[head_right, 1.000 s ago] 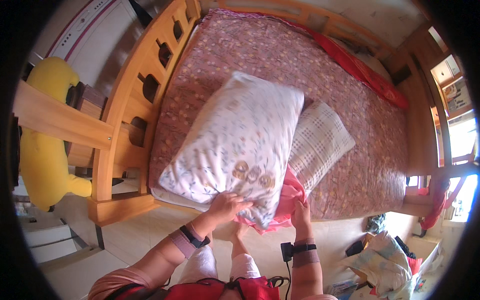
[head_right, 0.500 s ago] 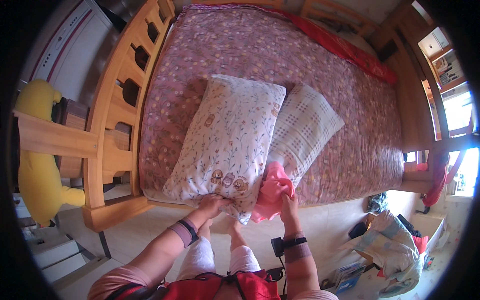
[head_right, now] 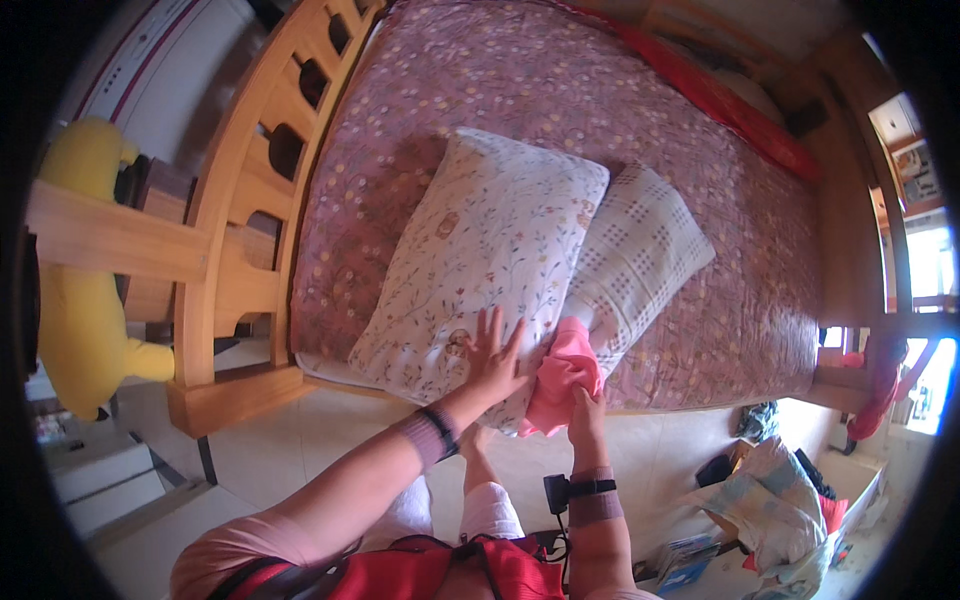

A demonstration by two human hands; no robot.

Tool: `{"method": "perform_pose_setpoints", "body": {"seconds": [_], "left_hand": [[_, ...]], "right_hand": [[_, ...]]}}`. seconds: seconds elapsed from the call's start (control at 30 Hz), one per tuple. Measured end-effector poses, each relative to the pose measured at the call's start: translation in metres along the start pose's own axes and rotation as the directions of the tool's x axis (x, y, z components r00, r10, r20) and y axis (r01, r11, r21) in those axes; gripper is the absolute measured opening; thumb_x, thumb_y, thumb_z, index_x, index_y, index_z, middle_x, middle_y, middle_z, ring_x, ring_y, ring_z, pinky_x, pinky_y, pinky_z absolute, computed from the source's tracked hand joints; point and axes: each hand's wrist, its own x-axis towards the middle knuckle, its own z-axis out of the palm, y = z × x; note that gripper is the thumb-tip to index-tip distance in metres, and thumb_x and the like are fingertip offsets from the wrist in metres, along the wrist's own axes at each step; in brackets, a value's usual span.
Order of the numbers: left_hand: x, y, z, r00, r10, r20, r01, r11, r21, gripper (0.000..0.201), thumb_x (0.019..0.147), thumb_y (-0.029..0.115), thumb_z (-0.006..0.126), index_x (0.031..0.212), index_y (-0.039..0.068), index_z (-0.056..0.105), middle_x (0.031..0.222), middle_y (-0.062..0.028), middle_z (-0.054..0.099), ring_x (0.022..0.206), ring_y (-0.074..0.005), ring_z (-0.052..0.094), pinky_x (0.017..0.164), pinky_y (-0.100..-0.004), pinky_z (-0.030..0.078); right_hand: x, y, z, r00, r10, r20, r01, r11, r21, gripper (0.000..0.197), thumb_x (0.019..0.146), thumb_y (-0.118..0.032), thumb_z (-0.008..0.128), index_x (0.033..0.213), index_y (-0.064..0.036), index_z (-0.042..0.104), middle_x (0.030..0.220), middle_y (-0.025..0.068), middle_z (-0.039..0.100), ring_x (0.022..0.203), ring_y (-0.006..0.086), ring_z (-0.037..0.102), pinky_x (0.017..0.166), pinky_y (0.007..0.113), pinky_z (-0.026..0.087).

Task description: The person removes a pink pillowcase and a patterned pillowcase from pillows on a bunk bed, then takes a blue pillowcase from the upper bunk. They carry the collection of pillowcases through the hallway to a washing machine, load the items into the drum, close the door, and rotate the control dial.

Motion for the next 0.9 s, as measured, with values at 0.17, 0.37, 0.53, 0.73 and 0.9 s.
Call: {"method": "perform_pose_setpoints", "body": {"seconds": [0.17,0.37,0.53,0.73,0.9], "left_hand": [[0.03,-0.021,0.043,0.98,-0.136,-0.144,0.181,0.912,0.368,0.056,0.087,0.021,0.053,0.139,0.013,0.035,0.143,-0.0188,0.031,0.135,-0.0358,0.027,0.079,-0.072,0.039],[0.059,-0.089,0.01,0.962,-0.245,0.116,0.266,0.939,-0.219,0.023,0.08,0.011,0.061,0.099,-0.001,0.06,0.096,-0.0194,0.064,0.093,-0.0342,0.062,0.079,-0.038,0.051],[0.012,-0.177,-0.068,0.883,-0.401,0.244,0.344,0.199,-0.918,0.044,0.069,-0.01,0.056,0.112,0.001,0.06,0.104,-0.0071,0.063,0.092,-0.0197,0.06,0.077,-0.032,0.051],[-0.106,-0.298,-0.131,0.593,-0.797,0.114,0.302,0.089,-0.949,0.041,0.088,0.008,0.046,0.129,0.003,0.05,0.12,-0.012,0.058,0.105,-0.0239,0.057,0.088,-0.0363,0.049],[-0.148,-0.341,-0.136,0.481,-0.875,0.054,0.276,0.092,-0.957,0.037,0.095,0.018,0.046,0.128,0.004,0.051,0.123,-0.0095,0.057,0.107,-0.0222,0.057,0.089,-0.0354,0.047]], "right_hand": [[-0.005,-0.004,0.012,1.0,0.023,-0.011,-0.023,0.999,-0.03,0.036,0.082,-0.003,0.055,0.119,-0.0035,0.055,0.11,0.0068,0.059,0.101,0.0188,0.058,0.088,0.033,0.047],[-0.008,-0.009,0.016,1.0,-0.012,0.004,0.012,0.998,-0.064,0.034,0.083,-0.002,0.055,0.117,-0.0025,0.055,0.109,0.0067,0.06,0.098,0.0178,0.059,0.087,0.031,0.047],[-0.009,-0.006,0.008,0.997,-0.021,-0.074,0.016,0.997,-0.075,0.032,0.084,-0.003,0.057,0.116,0.0001,0.056,0.107,0.0084,0.061,0.097,0.0195,0.06,0.085,0.032,0.049],[-0.007,0.002,0.009,0.997,0.054,-0.053,-0.057,0.996,-0.064,0.036,0.082,-0.004,0.059,0.118,-0.0013,0.055,0.107,0.0062,0.06,0.098,0.0168,0.058,0.085,0.03,0.046],[-0.009,0.006,0.03,0.998,0.039,-0.046,-0.044,0.994,-0.096,0.034,0.082,-0.006,0.061,0.116,-0.0012,0.057,0.106,0.0055,0.061,0.092,0.0156,0.059,0.08,0.028,0.047]]}}
